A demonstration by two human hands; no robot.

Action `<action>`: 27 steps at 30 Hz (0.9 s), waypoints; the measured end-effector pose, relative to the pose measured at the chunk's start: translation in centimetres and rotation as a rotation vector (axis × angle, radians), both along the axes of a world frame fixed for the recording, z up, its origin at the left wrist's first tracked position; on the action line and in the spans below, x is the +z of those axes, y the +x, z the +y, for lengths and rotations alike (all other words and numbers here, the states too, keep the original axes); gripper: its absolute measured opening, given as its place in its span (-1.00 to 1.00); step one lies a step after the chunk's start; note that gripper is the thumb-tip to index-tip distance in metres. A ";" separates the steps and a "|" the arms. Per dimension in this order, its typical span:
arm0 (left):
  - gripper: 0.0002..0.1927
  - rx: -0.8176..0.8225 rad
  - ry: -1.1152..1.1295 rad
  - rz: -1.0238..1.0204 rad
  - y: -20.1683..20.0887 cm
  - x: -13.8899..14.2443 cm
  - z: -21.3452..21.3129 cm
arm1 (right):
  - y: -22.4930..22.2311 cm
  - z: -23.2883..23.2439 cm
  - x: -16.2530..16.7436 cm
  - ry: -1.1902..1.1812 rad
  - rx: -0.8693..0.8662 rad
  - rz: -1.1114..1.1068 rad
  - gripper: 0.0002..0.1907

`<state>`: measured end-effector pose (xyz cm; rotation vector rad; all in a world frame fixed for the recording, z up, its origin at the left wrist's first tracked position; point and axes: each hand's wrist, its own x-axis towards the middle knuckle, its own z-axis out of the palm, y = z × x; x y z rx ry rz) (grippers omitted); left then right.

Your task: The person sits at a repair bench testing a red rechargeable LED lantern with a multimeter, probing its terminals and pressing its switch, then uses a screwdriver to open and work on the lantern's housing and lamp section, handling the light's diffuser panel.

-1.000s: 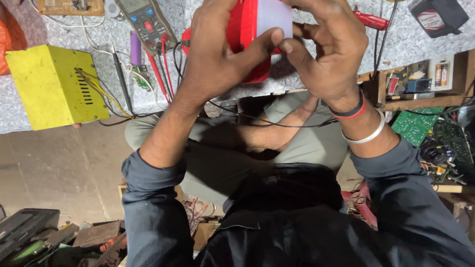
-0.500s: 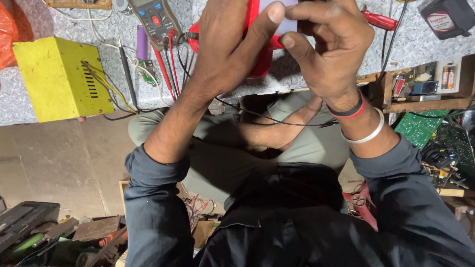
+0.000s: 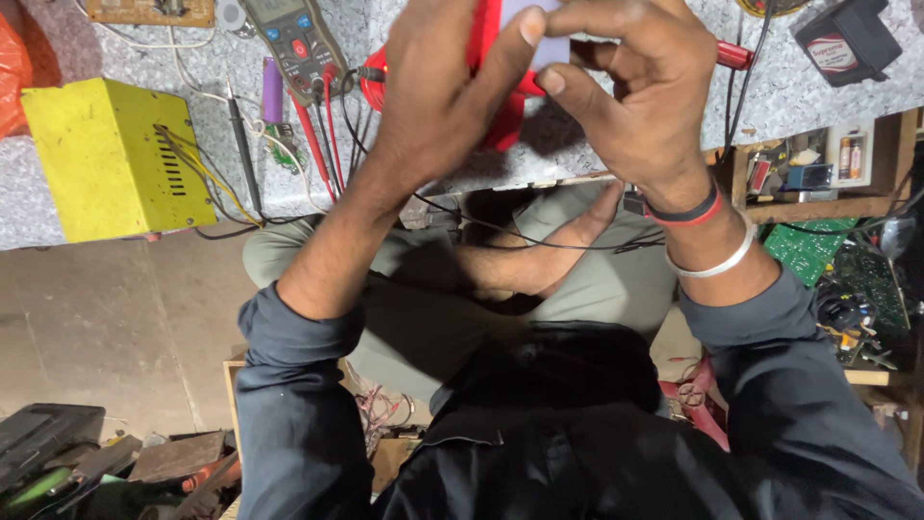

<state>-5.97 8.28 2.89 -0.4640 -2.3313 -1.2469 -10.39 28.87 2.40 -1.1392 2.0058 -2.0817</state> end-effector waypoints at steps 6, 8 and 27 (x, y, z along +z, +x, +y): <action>-0.88 -0.175 0.428 -0.062 -1.0 0.3 -0.2 | 0.6 -1.1 -0.3 -0.074 -0.091 0.103 -0.63; -0.83 -0.030 0.332 -0.070 -1.7 0.1 0.0 | 1.1 -2.1 -1.1 -0.155 -0.183 0.003 -0.61; -0.58 0.189 0.120 -0.103 -1.3 -4.3 -3.4 | 1.8 -3.9 1.5 -0.013 -0.138 0.310 -0.85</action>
